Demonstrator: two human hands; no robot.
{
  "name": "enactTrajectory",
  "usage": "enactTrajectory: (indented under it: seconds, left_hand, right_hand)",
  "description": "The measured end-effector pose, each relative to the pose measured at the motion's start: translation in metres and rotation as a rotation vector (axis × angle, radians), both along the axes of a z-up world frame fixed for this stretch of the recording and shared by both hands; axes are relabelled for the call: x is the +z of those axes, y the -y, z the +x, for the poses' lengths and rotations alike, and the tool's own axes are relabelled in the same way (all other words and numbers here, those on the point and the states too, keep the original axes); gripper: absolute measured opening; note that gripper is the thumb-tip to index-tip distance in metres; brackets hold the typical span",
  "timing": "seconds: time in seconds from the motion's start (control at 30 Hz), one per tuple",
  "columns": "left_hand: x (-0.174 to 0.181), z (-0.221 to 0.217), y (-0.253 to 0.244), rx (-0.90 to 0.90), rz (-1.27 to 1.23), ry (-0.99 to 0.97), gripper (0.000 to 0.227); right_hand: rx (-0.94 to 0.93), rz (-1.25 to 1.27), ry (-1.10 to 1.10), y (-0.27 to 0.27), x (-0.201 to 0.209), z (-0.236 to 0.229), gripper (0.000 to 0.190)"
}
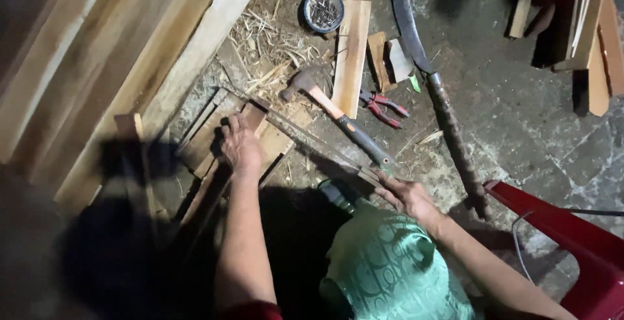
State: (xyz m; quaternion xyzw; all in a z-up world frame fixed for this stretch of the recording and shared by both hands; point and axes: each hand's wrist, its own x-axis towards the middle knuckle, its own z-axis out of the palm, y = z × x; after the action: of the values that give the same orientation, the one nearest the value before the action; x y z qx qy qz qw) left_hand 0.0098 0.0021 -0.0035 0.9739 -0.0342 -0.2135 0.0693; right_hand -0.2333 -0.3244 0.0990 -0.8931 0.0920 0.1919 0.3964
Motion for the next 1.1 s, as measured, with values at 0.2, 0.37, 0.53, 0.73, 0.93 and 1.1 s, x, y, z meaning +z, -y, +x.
enactTrajectory:
  seconds: [0.2,0.37,0.53,0.73,0.93,1.1]
  left_hand:
    - [0.051,0.0,0.013,0.009,-0.012,-0.014,0.063]
    - [0.009,0.001,0.006,-0.003,0.021,0.022,0.059]
    - [0.057,-0.004,0.016,-0.016,0.007,0.03,0.058]
    - [0.073,-0.002,0.018,0.016,-0.01,-0.009,0.055]
    - [0.046,0.0,0.014,0.029,-0.046,-0.045,0.054]
    - [0.047,0.0,0.014,-0.035,0.006,0.033,0.051]
  right_hand:
    - [0.135,0.052,0.311,-0.068,-0.025,0.126,0.037]
    - [0.087,0.079,0.183,-0.045,-0.007,0.084,0.042]
    - [0.01,-0.018,0.035,-0.023,0.021,0.04,0.044]
    - [0.169,0.096,0.315,-0.071,-0.026,0.133,0.035]
    - [0.099,0.083,0.124,-0.019,0.009,0.048,0.036]
    - [0.201,-0.027,0.184,-0.036,0.023,0.078,0.053]
